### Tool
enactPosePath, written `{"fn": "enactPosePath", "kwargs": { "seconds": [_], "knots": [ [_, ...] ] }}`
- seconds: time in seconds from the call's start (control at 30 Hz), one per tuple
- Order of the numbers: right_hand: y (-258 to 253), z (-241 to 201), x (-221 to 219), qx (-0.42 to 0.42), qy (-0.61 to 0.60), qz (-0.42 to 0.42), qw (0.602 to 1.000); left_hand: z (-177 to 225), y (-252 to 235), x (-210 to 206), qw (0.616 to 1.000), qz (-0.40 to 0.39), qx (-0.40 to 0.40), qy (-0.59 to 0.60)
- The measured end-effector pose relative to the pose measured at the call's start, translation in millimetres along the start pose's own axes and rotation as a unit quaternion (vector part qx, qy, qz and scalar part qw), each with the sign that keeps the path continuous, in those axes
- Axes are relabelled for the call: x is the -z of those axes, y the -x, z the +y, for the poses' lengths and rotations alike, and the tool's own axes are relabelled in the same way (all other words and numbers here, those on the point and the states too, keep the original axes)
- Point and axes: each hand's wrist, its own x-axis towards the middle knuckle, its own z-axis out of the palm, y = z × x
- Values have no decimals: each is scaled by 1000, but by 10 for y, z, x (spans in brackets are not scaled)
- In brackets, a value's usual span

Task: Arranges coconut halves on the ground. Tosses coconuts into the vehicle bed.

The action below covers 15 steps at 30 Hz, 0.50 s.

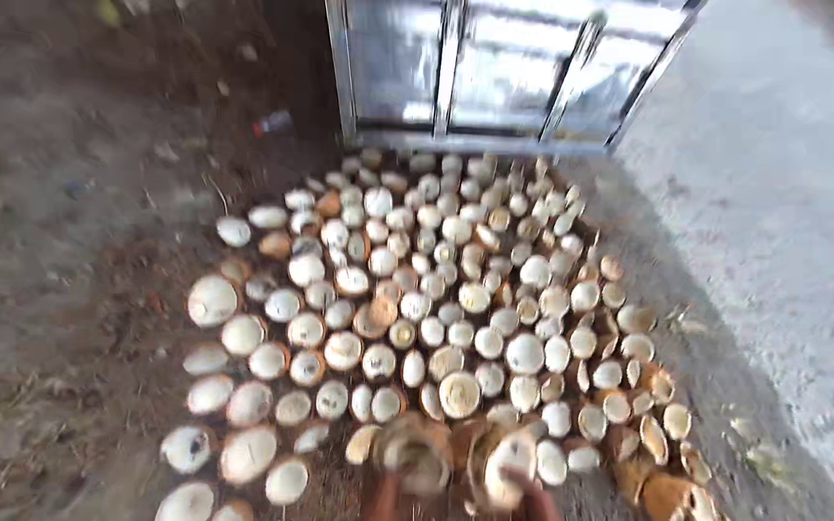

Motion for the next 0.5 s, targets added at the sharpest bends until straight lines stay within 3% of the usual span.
{"fn": "enactPosePath", "kwargs": {
  "seconds": [0.07,0.13,0.2,0.27,0.3,0.37,0.43,0.5],
  "knots": [
    [-119,-1663,-726,227,-18,-117,967,1677,90,-703,959,-171,-216,65],
    [-95,-3151,-1388,393,-31,-231,890,3205,389,-1286,879,-312,-330,144],
    [178,-4040,-1937,459,-40,-208,863,4136,757,-1727,841,-352,-356,206],
    [443,-4447,-2435,476,-66,-159,863,4517,1072,-1924,825,-365,-388,188],
    [490,-4444,-2624,464,-64,-151,871,4510,1147,-1884,824,-369,-404,145],
    [444,-3951,-2873,421,34,-166,891,4170,1080,-1464,843,-350,-408,16],
    [262,-2928,-2935,364,174,-195,894,3617,779,-714,859,-302,-393,-130],
    [-73,-1518,-2739,257,306,-213,891,2787,201,462,885,-197,-345,-244]
  ]
}}
